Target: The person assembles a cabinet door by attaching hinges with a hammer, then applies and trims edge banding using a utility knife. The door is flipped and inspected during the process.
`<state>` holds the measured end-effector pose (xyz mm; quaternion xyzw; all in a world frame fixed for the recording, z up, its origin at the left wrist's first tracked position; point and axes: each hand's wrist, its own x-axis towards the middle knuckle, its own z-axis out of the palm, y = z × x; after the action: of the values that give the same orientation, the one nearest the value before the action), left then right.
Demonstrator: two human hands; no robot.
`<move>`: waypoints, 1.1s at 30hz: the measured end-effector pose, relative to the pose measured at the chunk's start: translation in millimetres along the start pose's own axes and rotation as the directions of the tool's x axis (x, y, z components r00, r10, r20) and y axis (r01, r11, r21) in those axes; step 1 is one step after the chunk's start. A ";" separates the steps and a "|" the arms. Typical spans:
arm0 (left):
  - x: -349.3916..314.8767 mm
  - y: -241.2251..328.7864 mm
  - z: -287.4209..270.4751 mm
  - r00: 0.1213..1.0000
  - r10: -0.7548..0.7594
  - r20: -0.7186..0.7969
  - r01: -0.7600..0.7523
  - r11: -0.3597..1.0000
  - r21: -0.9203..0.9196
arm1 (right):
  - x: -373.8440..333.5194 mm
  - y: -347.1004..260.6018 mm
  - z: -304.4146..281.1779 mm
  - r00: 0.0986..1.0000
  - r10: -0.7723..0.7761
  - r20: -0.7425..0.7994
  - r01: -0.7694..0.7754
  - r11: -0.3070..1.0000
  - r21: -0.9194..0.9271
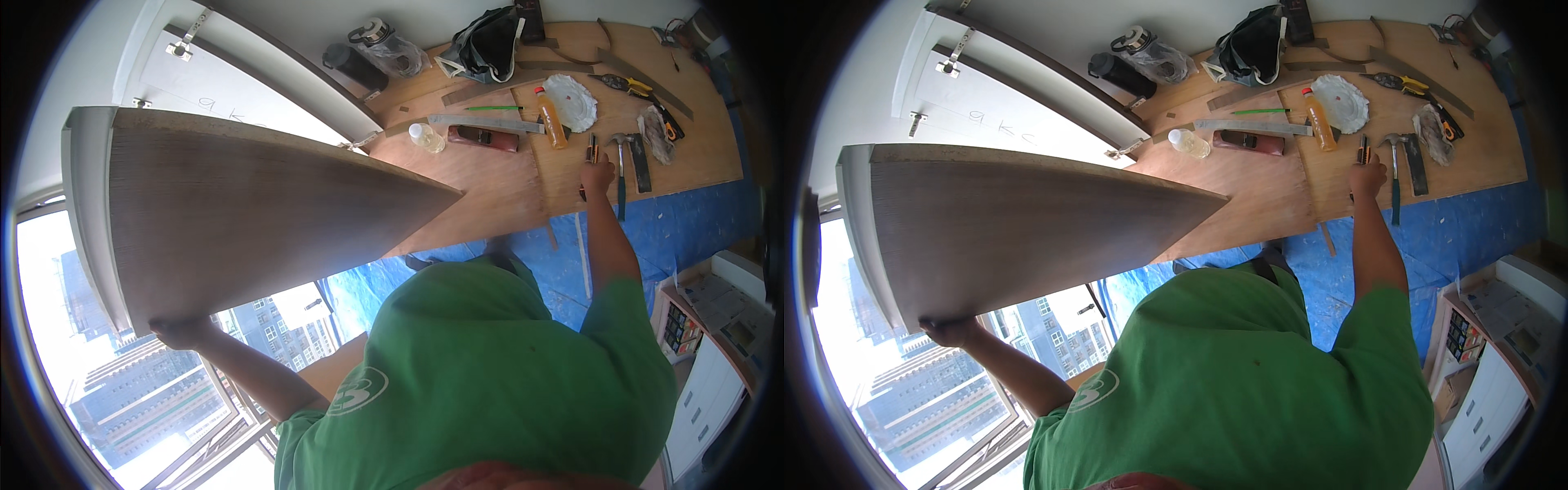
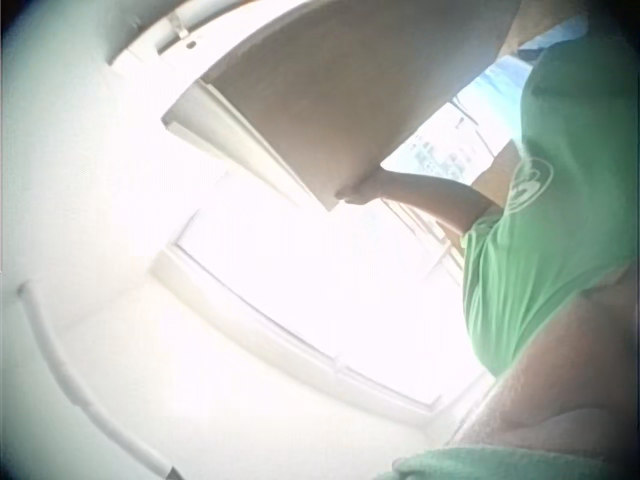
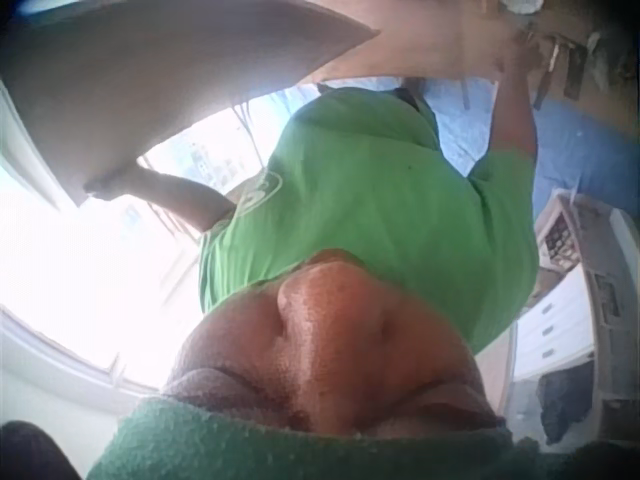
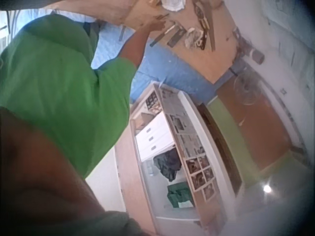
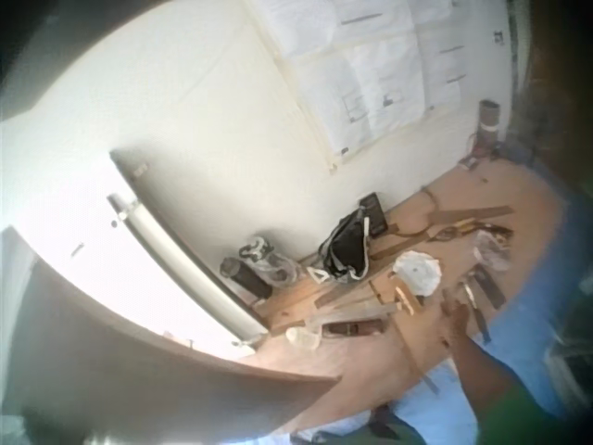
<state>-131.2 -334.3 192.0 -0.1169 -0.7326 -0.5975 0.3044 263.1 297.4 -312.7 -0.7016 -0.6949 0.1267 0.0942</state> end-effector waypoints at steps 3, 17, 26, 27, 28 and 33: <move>14.4 -10.3 -9.2 0.995 0.037 0.093 -0.040 0.999 0.027 | -7.3 16.1 25.6 0.989 -0.146 0.002 0.134 0.917 0.375; 105.8 -73.3 -60.9 0.460 0.457 0.761 0.230 0.766 -0.600 | -293.2 -67.2 2.7 0.323 -0.354 0.878 -0.288 0.847 0.448; 108.4 -89.2 9.9 0.239 0.910 0.340 -0.499 0.416 -0.761 | -428.6 -96.8 14.5 0.309 -0.198 0.930 -0.651 0.669 0.359; 98.7 -67.3 30.3 0.133 0.959 0.249 -0.619 0.277 -0.735 | -441.4 -103.1 16.3 0.304 -0.195 0.932 -0.671 0.650 0.355; 91.5 -53.8 40.9 0.100 0.974 0.203 -0.648 0.218 -0.729 | -453.2 -111.3 16.4 0.291 -0.208 0.934 -0.675 0.647 0.355; 57.1 2.1 60.8 0.272 0.940 0.207 -0.475 0.318 -0.821 | -497.5 -139.6 18.4 0.248 -0.235 0.940 -0.715 0.610 0.341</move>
<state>-193.7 -287.2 221.0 -0.7536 -0.3921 -0.4833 0.2114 123.6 -198.0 -263.8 -0.4867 -0.3513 0.7956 -0.0826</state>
